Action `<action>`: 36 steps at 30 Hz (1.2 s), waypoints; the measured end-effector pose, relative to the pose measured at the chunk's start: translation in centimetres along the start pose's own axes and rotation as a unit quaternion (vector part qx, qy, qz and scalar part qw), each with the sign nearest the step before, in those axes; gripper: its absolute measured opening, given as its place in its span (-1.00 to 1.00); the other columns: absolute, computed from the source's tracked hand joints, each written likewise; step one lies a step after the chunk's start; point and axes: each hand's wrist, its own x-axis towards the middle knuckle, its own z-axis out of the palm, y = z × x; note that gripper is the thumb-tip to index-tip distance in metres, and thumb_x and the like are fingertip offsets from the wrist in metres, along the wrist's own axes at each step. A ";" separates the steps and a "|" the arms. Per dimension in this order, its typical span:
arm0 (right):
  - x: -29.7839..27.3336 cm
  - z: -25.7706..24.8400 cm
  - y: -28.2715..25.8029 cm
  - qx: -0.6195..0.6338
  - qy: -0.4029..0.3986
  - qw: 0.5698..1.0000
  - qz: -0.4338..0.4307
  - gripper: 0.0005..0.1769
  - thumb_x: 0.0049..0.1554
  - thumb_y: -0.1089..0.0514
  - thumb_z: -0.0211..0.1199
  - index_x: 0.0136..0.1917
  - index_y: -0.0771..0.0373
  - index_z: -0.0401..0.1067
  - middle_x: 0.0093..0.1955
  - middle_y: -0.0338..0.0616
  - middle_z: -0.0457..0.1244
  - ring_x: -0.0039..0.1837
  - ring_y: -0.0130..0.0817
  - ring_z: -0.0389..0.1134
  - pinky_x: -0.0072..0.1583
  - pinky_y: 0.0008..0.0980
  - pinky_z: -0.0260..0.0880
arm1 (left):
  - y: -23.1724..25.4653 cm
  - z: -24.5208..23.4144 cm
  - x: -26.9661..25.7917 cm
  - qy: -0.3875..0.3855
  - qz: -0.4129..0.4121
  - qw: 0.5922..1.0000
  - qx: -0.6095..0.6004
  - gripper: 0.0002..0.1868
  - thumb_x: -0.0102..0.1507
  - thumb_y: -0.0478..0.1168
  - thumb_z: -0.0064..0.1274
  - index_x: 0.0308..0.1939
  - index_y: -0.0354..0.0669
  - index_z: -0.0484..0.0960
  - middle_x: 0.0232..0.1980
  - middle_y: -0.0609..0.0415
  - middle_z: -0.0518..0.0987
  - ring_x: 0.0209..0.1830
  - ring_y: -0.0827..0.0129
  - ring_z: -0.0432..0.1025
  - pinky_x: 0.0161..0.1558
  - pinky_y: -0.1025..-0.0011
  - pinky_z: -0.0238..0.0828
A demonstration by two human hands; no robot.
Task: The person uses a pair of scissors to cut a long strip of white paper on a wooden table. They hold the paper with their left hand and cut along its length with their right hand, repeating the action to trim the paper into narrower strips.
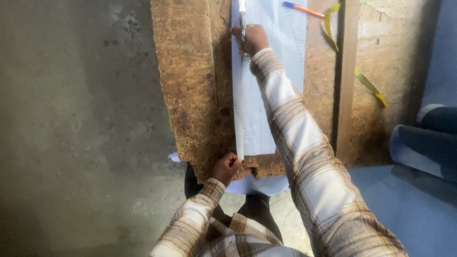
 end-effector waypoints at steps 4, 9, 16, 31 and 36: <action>-0.7 -0.2 -1.4 -0.016 -0.005 1.000 0.018 -0.70 0.17 0.06 0.29 -0.33 0.20 0.37 -0.48 -0.25 0.27 -0.48 -0.44 0.27 -0.43 -0.46 0.25 | 1.0 -0.2 -0.4 0.003 -0.013 1.000 0.007 -0.75 0.37 -0.14 0.12 -0.40 -0.04 0.51 -0.60 0.11 0.51 -0.67 0.44 0.31 -0.59 0.39 0.24; 1.6 -0.4 -2.1 0.023 -0.035 0.999 -0.018 -0.74 0.34 0.09 0.25 -0.02 0.28 0.66 -0.41 -0.32 0.28 -0.41 -0.51 0.28 -0.35 -0.52 0.38 | -0.3 -0.1 -0.1 0.018 0.042 0.997 0.056 -0.73 0.37 -0.11 0.12 -0.42 0.03 0.48 -0.56 0.20 0.48 -0.66 0.44 0.37 -0.58 0.36 0.29; 1.3 -0.6 -3.0 0.052 -0.024 0.998 -0.012 -0.58 0.24 0.04 0.31 -0.43 0.18 0.43 -0.55 -0.26 0.19 -0.52 -0.39 0.16 -0.36 -0.38 0.14 | -0.2 -0.1 -0.1 0.007 0.040 0.998 0.043 -0.74 0.38 -0.15 0.12 -0.40 0.00 0.48 -0.58 0.18 0.45 -0.65 0.43 0.35 -0.58 0.36 0.29; 2.5 -0.5 12.6 -0.430 -0.046 0.853 -0.292 -0.66 0.41 -0.12 0.04 0.19 -0.24 0.66 -0.46 -0.27 0.36 -0.37 -0.20 0.46 -0.25 -0.27 0.43 | -0.3 -0.2 0.3 0.018 0.025 0.996 0.086 -0.72 0.40 -0.03 0.04 -0.39 0.06 0.44 -0.53 0.21 0.43 -0.57 0.42 0.39 -0.46 0.31 0.38; -23.1 0.1 10.9 -0.200 -0.145 0.968 -0.044 -0.56 0.38 -0.10 0.11 -0.02 0.33 0.50 -0.10 0.26 0.41 0.12 0.27 0.47 0.18 0.16 0.39 | -1.4 0.3 1.4 0.033 0.035 0.998 0.036 -0.85 0.44 -0.16 0.00 -0.06 -0.11 0.63 -0.51 -0.03 0.65 -0.68 0.33 0.50 -0.63 0.46 0.55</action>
